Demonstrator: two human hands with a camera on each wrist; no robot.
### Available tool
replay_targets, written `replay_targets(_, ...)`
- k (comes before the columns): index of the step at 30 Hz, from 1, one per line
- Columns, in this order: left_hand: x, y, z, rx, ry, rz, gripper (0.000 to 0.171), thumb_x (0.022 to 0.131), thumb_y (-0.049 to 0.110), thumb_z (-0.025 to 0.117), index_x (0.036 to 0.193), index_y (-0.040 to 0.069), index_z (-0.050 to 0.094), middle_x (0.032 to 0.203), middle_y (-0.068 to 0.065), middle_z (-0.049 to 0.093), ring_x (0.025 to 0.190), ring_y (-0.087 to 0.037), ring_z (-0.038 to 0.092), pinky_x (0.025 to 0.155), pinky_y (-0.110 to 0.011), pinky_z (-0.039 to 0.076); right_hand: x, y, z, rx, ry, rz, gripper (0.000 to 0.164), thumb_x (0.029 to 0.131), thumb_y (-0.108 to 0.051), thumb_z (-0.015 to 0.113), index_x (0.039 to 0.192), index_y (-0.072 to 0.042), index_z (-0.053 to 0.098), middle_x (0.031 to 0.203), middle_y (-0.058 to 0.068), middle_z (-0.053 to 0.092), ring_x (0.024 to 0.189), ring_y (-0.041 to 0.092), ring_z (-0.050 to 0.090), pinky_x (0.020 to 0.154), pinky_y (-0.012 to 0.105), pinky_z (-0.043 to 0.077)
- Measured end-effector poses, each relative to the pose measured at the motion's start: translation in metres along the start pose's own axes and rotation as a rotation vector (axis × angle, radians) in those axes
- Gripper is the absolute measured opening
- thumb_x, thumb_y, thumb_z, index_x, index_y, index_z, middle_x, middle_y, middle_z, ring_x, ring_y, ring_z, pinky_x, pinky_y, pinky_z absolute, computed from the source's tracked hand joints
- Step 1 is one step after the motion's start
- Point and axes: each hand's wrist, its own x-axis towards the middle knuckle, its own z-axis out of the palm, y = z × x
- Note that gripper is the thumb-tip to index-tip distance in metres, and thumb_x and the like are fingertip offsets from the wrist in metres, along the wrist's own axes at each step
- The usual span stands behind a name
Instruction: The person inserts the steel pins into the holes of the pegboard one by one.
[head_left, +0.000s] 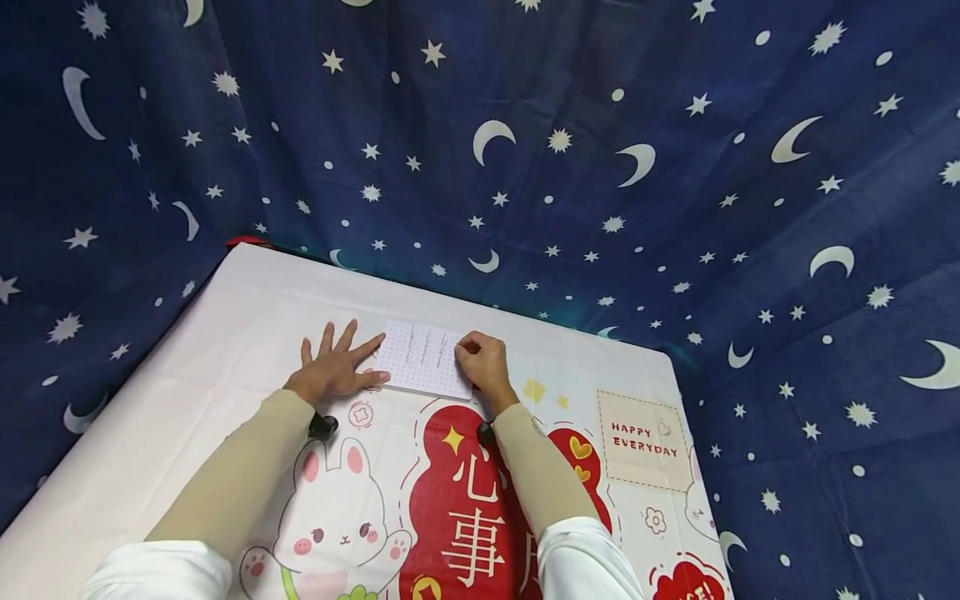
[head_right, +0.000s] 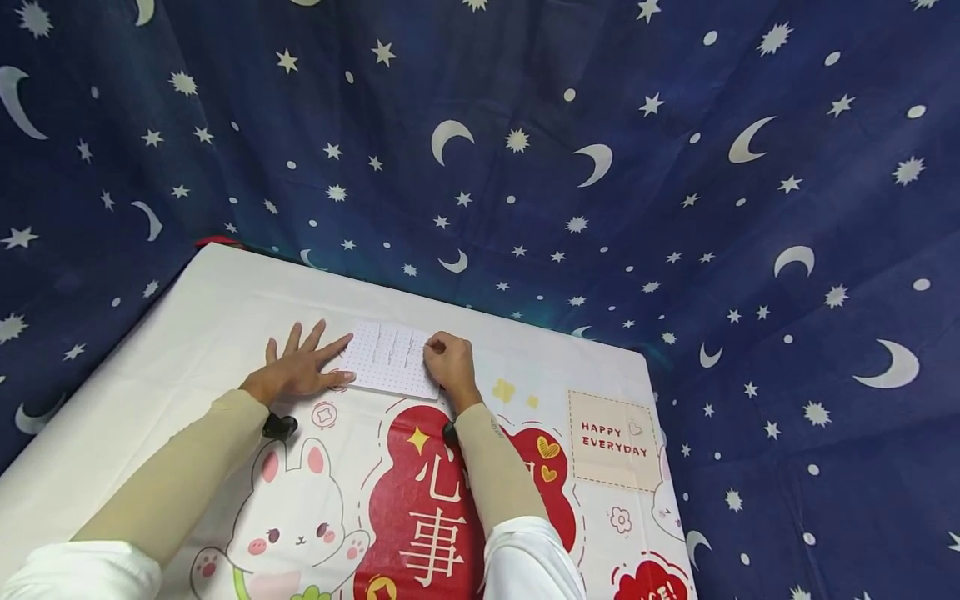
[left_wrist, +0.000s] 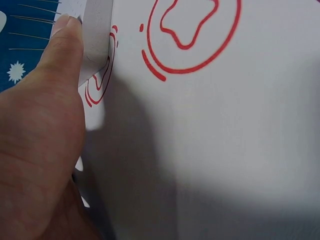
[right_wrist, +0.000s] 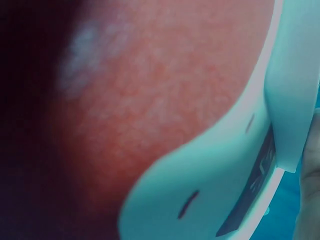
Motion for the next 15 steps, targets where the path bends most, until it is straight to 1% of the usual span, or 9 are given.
replay_targets(4, 0.001, 0.0, 0.0, -0.016, -0.002, 0.0, 0.09, 0.094, 0.071, 0.056, 0.167, 0.032, 0.02, 0.176, -0.021, -0.008, 0.158, -0.055, -0.018, 0.119, -0.08, -0.014, 0.002, -0.002, 0.002, -0.016, -0.006, 0.027, 0.008, 0.097, -0.019, 0.074, 0.096, -0.014, 0.08, 0.092, 0.005, 0.077, 0.088, 0.021, 0.064, 0.09, 0.038, 0.06)
replay_targets(7, 0.001, -0.001, 0.001, -0.022, -0.007, 0.0, 0.091, 0.094, 0.071, 0.057, 0.167, 0.032, 0.02, 0.176, -0.022, -0.008, 0.157, -0.056, -0.018, 0.118, -0.08, -0.015, 0.002, -0.004, 0.003, -0.026, -0.002, 0.059, 0.009, 0.098, -0.019, 0.074, 0.093, -0.015, 0.08, 0.089, 0.004, 0.076, 0.088, 0.021, 0.061, 0.089, 0.037, 0.057)
replay_targets(10, 0.001, -0.001, 0.001, -0.015, -0.005, -0.004, 0.091, 0.094, 0.071, 0.056, 0.167, 0.032, 0.02, 0.176, -0.021, -0.008, 0.157, -0.056, -0.018, 0.118, -0.081, -0.015, 0.004, -0.006, 0.005, -0.047, 0.007, 0.061, 0.012, 0.098, -0.018, 0.074, 0.088, -0.014, 0.079, 0.084, 0.004, 0.074, 0.086, 0.02, 0.06, 0.085, 0.034, 0.054)
replay_targets(15, 0.002, -0.001, 0.0, -0.005, 0.002, 0.001, 0.09, 0.094, 0.071, 0.057, 0.167, 0.032, 0.02, 0.176, -0.021, -0.007, 0.158, -0.056, -0.017, 0.118, -0.081, -0.014, 0.006, -0.012, 0.005, -0.086, 0.023, 0.032, 0.015, 0.097, -0.014, 0.073, 0.083, -0.014, 0.077, 0.078, 0.003, 0.071, 0.084, 0.02, 0.059, 0.08, 0.031, 0.049)
